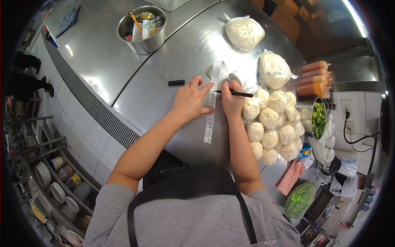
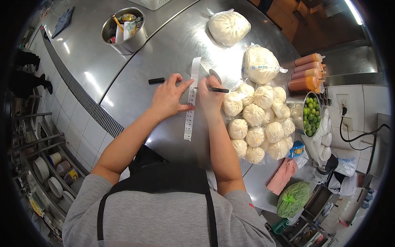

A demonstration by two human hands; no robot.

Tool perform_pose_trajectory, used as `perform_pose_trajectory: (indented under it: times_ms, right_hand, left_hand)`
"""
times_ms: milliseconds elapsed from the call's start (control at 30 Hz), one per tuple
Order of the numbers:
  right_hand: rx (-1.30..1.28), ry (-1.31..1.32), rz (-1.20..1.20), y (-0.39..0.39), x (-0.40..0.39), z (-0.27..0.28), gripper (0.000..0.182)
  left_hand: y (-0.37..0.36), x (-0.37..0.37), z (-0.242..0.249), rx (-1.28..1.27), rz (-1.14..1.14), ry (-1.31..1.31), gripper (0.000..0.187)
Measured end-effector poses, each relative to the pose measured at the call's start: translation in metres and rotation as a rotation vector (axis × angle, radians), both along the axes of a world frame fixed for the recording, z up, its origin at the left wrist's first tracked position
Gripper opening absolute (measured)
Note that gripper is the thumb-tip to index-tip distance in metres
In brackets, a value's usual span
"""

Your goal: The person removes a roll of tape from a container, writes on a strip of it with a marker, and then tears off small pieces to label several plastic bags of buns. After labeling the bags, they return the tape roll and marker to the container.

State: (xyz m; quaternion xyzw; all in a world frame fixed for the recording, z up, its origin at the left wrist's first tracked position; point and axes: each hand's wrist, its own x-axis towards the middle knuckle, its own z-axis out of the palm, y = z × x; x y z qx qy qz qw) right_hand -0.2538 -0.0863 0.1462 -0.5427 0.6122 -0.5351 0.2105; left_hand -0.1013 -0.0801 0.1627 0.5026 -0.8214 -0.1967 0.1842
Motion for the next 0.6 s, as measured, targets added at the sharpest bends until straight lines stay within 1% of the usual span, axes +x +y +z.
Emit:
perform_pose_trajectory:
  times_ms: [100, 467, 533, 600]
  right_hand:
    - [-0.048, -0.004, 0.035, -0.0017, 0.0019, -0.006, 0.034]
    - [-0.023, 0.04, 0.04, -0.002, 0.0041, -0.009, 0.034]
    - [-0.032, 0.051, 0.047, -0.001, 0.0033, -0.0092, 0.034]
    - [-0.03, 0.042, 0.039, 0.0025, 0.0025, -0.0076, 0.034]
  left_hand:
    - [0.0008, -0.0001, 0.0008, 0.01, -0.003, 0.001, 0.076]
    - [0.0009, -0.0006, 0.0001, -0.013, 0.001, 0.019, 0.076]
    - [0.0004, -0.0003, 0.0047, 0.057, -0.006, -0.023, 0.077]
    - [0.0002, -0.0001, 0.0014, 0.023, 0.001, 0.0, 0.076]
